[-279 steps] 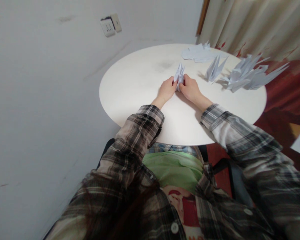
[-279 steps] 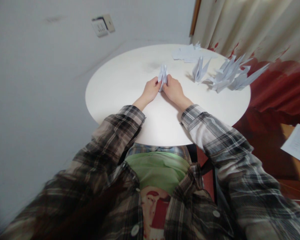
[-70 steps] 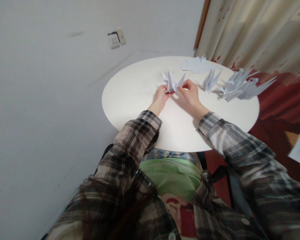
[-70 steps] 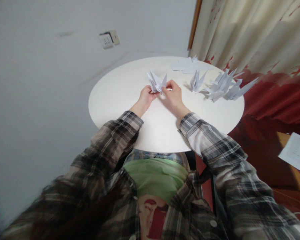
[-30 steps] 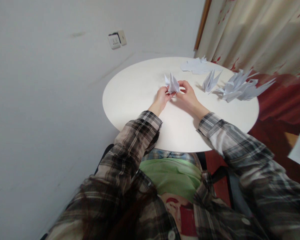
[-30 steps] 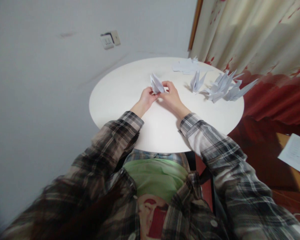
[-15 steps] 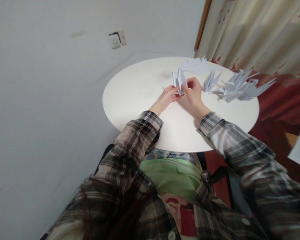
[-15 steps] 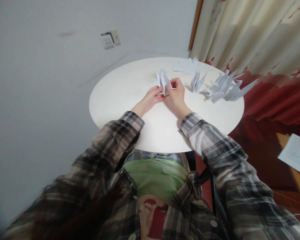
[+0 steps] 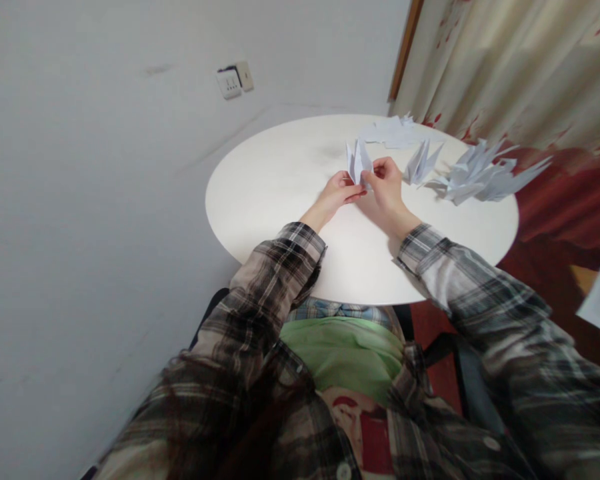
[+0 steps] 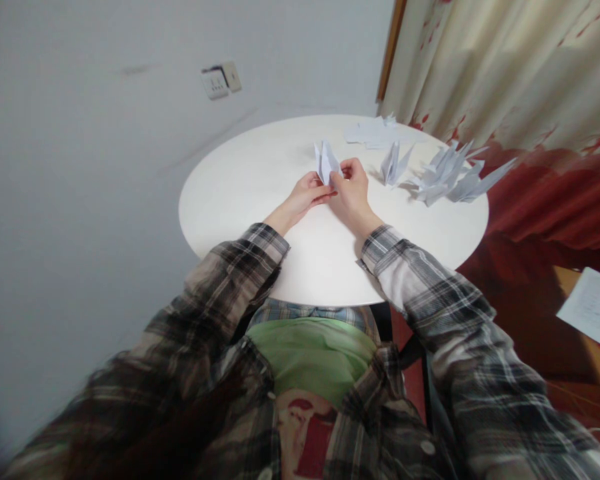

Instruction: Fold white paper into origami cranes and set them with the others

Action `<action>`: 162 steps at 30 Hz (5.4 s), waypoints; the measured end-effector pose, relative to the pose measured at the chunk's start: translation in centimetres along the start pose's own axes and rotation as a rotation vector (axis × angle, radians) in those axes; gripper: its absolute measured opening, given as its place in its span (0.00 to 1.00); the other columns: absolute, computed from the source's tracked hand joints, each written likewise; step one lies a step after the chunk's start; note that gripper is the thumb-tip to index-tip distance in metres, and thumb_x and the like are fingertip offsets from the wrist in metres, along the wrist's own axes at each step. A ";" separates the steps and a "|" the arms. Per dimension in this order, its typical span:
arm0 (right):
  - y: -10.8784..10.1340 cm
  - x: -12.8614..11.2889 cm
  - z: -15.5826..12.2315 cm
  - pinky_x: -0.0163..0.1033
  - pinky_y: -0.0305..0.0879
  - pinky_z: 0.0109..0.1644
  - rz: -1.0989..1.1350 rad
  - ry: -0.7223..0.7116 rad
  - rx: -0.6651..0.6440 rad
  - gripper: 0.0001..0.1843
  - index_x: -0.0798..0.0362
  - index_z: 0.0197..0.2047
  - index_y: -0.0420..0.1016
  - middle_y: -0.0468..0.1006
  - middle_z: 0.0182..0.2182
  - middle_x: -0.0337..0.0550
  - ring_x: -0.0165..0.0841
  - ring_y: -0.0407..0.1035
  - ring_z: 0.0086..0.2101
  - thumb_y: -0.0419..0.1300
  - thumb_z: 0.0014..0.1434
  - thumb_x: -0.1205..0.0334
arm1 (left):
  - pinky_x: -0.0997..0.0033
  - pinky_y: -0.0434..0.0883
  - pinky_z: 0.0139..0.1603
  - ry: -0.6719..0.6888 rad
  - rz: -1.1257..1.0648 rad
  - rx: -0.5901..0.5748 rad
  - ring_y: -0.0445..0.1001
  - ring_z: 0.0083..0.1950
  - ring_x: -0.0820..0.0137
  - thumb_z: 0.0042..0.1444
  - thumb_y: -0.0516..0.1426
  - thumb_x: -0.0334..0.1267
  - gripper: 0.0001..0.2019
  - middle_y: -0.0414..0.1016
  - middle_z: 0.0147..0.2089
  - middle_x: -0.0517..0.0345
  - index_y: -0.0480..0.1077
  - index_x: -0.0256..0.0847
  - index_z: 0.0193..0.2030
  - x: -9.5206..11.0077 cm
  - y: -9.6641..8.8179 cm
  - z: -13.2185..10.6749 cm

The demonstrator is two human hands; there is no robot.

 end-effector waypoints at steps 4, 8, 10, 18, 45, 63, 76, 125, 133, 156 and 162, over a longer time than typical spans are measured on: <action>0.6 0.4 -0.1 0.42 0.68 0.48 0.031 0.041 -0.061 0.08 0.48 0.35 0.65 0.68 0.33 0.36 0.33 0.68 0.39 0.63 0.57 0.60 | 0.73 0.71 0.44 0.005 0.050 0.053 0.76 0.36 0.77 0.54 0.60 0.24 0.13 0.75 0.33 0.62 0.63 0.41 0.42 -0.1 -0.3 0.2; 0.8 0.0 -0.3 0.43 0.69 0.48 0.090 0.073 -0.083 0.11 0.48 0.35 0.66 0.69 0.33 0.38 0.33 0.68 0.39 0.62 0.61 0.51 | 0.74 0.67 0.37 0.011 0.101 0.088 0.74 0.32 0.77 0.53 0.58 0.23 0.14 0.73 0.31 0.62 0.63 0.41 0.43 -0.2 -0.7 0.5; 0.9 0.1 -0.4 0.44 0.70 0.48 0.129 0.101 -0.095 0.15 0.48 0.35 0.66 0.69 0.33 0.39 0.34 0.68 0.40 0.58 0.64 0.46 | 0.73 0.66 0.36 0.014 0.127 0.095 0.72 0.30 0.78 0.53 0.58 0.24 0.14 0.73 0.31 0.61 0.63 0.41 0.44 -0.2 -0.8 0.7; 0.3 0.2 0.0 0.46 0.70 0.47 0.111 0.073 -0.099 0.16 0.47 0.39 0.67 0.71 0.39 0.43 0.37 0.67 0.46 0.58 0.63 0.43 | 0.74 0.61 0.29 0.053 0.208 0.057 0.65 0.25 0.79 0.51 0.57 0.23 0.14 0.69 0.28 0.64 0.61 0.41 0.41 -0.3 -0.6 0.9; -0.1 0.8 0.1 0.43 0.74 0.45 0.206 0.252 -0.011 0.10 0.48 0.35 0.75 0.76 0.32 0.40 0.35 0.73 0.39 0.60 0.59 0.51 | 0.76 0.56 0.26 0.051 0.229 0.039 0.62 0.24 0.80 0.47 0.55 0.24 0.14 0.66 0.27 0.67 0.60 0.43 0.39 0.4 -0.2 0.2; -0.1 1.4 -0.6 0.35 0.68 0.37 0.135 0.289 -0.033 0.04 0.49 0.28 0.75 0.75 0.26 0.34 0.29 0.69 0.30 0.63 0.54 0.62 | 0.77 0.60 0.29 0.060 0.130 0.200 0.65 0.26 0.80 0.49 0.57 0.25 0.13 0.68 0.27 0.67 0.62 0.44 0.39 0.8 -1.7 0.3; 1.0 1.0 -1.4 0.32 0.64 0.32 0.261 0.412 -0.088 0.16 0.50 0.21 0.64 0.63 0.19 0.32 0.26 0.60 0.24 0.61 0.57 0.69 | 0.75 0.61 0.33 0.134 0.166 0.297 0.67 0.32 0.78 0.47 0.57 0.22 0.15 0.70 0.34 0.63 0.63 0.44 0.37 1.6 -2.2 0.1; 1.9 1.0 -2.6 0.33 0.65 0.24 0.574 0.721 -0.214 0.23 0.48 0.32 0.69 0.70 0.19 0.34 0.27 0.65 0.20 0.61 0.61 0.35 | 0.67 0.70 0.47 0.374 0.435 0.300 0.73 0.47 0.69 0.50 0.58 0.25 0.12 0.76 0.42 0.58 0.66 0.44 0.39 0.7 -3.5 2.7; 2.2 0.8 -2.7 0.34 0.70 0.28 0.553 0.727 -0.277 0.15 0.49 0.36 0.72 0.73 0.20 0.35 0.28 0.69 0.22 0.61 0.63 0.45 | 0.66 0.69 0.49 0.406 0.499 0.338 0.73 0.47 0.69 0.52 0.56 0.23 0.12 0.76 0.41 0.60 0.67 0.45 0.38 1.2 -3.6 2.4; 3.6 -0.3 -3.9 0.34 0.80 0.38 0.671 0.797 -0.363 0.26 0.51 0.50 0.71 0.83 0.33 0.44 0.31 0.80 0.32 0.59 0.63 0.37 | 0.65 0.72 0.50 0.358 0.423 0.451 0.75 0.46 0.68 0.55 0.57 0.32 0.05 0.75 0.38 0.60 0.67 0.48 0.36 2.3 -4.2 1.2; 3.7 -0.6 -4.0 0.29 0.79 0.35 0.671 0.792 -0.383 0.19 0.50 0.43 0.74 0.82 0.32 0.42 0.27 0.78 0.30 0.59 0.66 0.42 | 0.63 0.72 0.52 0.356 0.412 0.423 0.75 0.47 0.67 0.56 0.58 0.35 0.04 0.76 0.37 0.60 0.68 0.49 0.37 2.3 -3.9 1.1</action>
Point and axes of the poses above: each hand's wrist, its own z-axis towards the middle knuckle, its own y-axis out of the palm, x = y × z, the point moved 8 cm from there along z, towards the middle knuckle
